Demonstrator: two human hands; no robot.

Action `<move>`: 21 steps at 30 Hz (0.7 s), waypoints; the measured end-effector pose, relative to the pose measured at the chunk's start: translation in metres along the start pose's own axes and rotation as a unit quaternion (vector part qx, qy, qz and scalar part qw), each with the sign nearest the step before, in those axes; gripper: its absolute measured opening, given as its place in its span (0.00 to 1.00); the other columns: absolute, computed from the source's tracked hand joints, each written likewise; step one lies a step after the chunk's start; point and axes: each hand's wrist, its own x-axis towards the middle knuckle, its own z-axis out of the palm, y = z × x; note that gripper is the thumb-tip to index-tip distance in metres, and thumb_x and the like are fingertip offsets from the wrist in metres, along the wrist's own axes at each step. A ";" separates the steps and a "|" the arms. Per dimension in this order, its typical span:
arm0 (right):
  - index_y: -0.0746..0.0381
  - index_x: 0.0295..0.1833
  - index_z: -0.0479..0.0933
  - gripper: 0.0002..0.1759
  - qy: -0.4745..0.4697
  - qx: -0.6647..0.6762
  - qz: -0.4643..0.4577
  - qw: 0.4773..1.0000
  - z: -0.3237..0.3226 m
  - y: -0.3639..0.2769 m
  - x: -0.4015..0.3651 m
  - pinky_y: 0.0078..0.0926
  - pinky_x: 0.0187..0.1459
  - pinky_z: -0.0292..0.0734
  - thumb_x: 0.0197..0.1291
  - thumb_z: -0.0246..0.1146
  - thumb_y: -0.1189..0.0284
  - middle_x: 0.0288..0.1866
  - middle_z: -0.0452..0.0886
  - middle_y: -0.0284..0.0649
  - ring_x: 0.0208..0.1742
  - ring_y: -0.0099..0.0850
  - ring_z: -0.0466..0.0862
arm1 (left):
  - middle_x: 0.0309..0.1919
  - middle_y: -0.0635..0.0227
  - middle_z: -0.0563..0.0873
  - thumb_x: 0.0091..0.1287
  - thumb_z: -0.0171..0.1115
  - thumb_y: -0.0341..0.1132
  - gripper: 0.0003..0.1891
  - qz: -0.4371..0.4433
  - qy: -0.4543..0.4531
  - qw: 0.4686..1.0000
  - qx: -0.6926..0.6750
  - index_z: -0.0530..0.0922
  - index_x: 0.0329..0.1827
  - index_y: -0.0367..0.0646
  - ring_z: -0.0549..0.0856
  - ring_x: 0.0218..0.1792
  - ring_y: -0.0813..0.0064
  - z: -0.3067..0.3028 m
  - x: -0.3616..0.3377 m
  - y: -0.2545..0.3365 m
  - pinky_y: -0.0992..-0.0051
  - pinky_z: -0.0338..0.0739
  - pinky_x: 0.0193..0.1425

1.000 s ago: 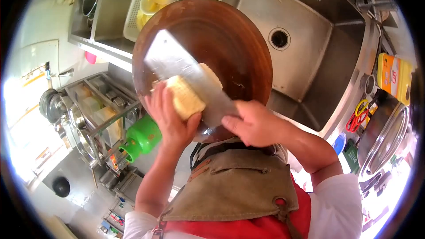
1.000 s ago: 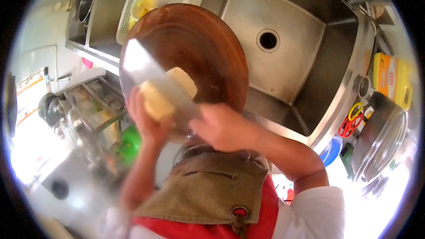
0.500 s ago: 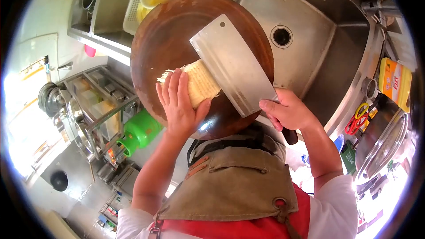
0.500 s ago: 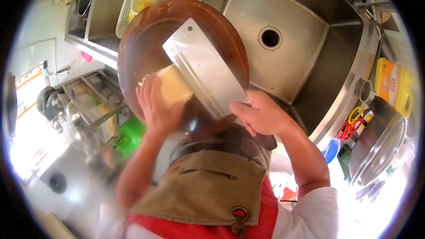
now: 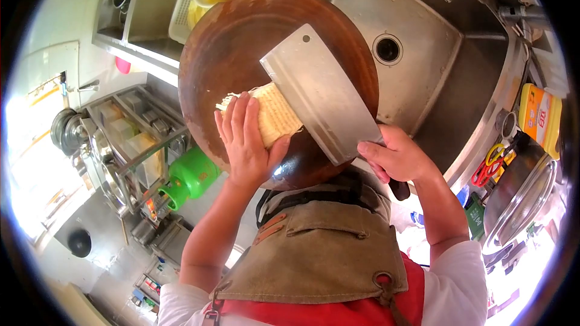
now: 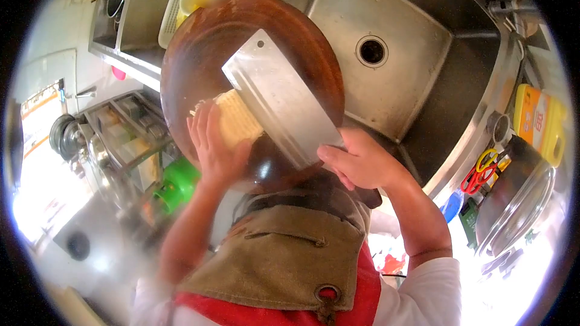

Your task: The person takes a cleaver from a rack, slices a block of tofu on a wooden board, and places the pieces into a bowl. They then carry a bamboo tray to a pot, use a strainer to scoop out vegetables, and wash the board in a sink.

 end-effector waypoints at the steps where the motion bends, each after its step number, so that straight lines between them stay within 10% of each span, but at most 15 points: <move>1: 0.64 0.41 0.71 0.12 0.001 0.001 0.003 1.000 0.000 -0.001 -0.001 0.21 0.19 0.67 0.75 0.54 0.66 0.22 0.71 0.32 0.15 0.21 0.71 | 0.69 0.46 0.70 0.62 0.65 0.53 0.40 0.001 0.001 1.000 -0.003 0.65 0.71 0.35 0.67 0.71 0.44 0.000 0.000 0.000 0.41 0.47 0.76; 21: 0.66 0.34 0.72 0.14 -0.053 -0.079 0.014 0.995 0.038 -0.028 0.052 0.30 0.21 0.70 0.71 0.55 0.67 0.19 0.75 0.37 0.16 0.25 0.73 | 0.72 0.42 0.64 0.65 0.63 0.53 0.41 0.016 0.045 0.997 -0.053 0.61 0.73 0.34 0.58 0.74 0.35 0.014 -0.012 -0.014 0.40 0.44 0.77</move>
